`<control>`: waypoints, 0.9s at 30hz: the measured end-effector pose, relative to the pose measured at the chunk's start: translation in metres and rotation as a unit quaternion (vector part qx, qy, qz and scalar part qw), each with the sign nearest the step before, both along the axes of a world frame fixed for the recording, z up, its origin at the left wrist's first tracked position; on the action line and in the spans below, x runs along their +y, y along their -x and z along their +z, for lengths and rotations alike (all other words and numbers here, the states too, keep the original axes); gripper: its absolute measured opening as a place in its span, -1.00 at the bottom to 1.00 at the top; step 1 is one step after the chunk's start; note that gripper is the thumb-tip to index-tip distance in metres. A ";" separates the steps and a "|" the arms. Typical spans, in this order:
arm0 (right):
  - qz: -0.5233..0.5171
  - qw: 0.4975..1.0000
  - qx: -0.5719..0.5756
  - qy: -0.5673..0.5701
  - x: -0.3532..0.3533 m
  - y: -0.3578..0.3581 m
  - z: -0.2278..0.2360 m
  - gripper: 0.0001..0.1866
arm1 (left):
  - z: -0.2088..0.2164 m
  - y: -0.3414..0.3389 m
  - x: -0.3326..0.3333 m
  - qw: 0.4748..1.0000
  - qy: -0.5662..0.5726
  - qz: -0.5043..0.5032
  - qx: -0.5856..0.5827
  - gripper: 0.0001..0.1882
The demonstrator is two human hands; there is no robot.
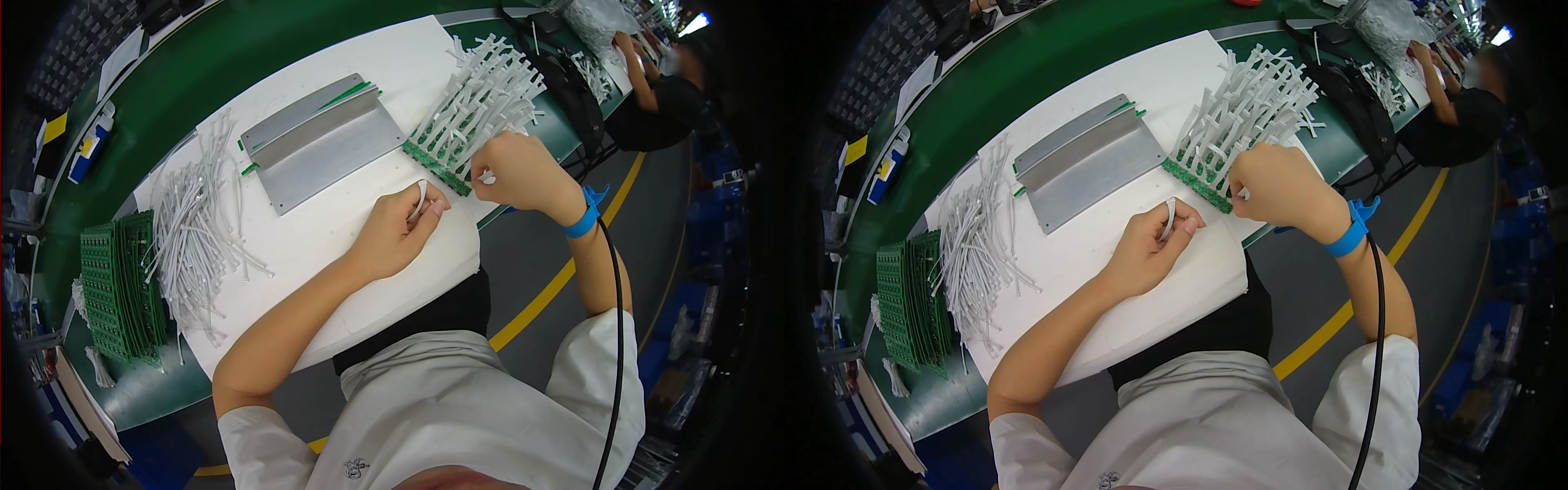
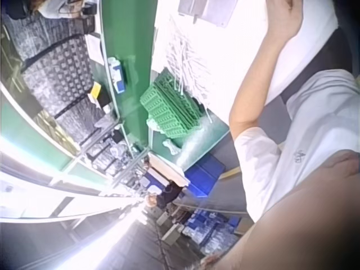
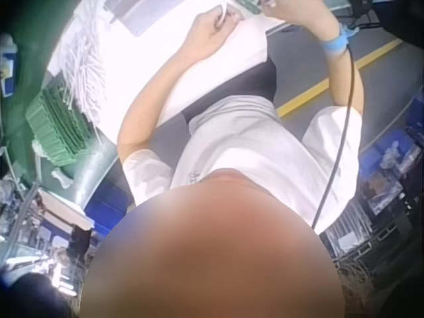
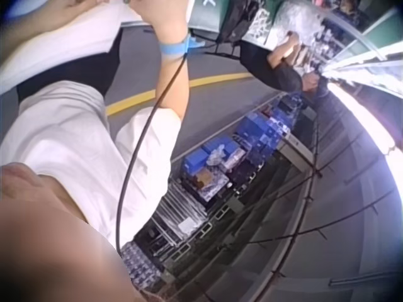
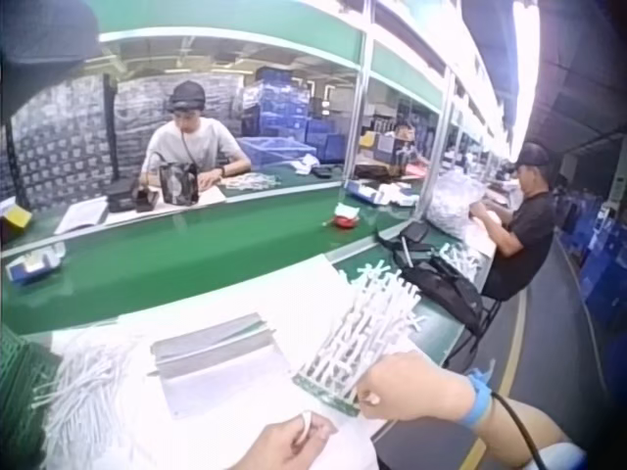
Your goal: Plugging individual white wires into a multi-pin green connector block mounted on a printed circuit board.
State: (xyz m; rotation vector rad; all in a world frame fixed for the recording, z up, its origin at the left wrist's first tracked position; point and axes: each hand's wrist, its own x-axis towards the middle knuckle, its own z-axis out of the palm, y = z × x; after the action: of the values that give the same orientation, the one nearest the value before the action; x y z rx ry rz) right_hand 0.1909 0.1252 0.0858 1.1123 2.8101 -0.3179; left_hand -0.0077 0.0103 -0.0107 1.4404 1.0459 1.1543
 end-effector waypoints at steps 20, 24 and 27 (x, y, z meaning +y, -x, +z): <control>0.003 0.999 -0.013 -0.033 -0.003 0.002 -0.003 -0.93 | 0.000 0.001 -0.001 1.000 0.026 -0.013 0.010 -0.84; 0.013 0.999 0.006 -0.036 -0.003 0.002 -0.005 -0.93 | -0.001 0.001 -0.002 1.000 0.009 -0.006 0.004 -0.85; -0.003 1.000 0.031 0.003 0.001 0.002 -0.005 -0.92 | 0.002 0.001 -0.002 1.000 0.014 -0.006 0.010 -0.85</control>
State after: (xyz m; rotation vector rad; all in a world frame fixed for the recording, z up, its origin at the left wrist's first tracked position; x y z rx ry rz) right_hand 0.1892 0.1258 0.0806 1.1297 2.8567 -0.3675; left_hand -0.0088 0.0080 -0.0091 1.4376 1.0619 1.1133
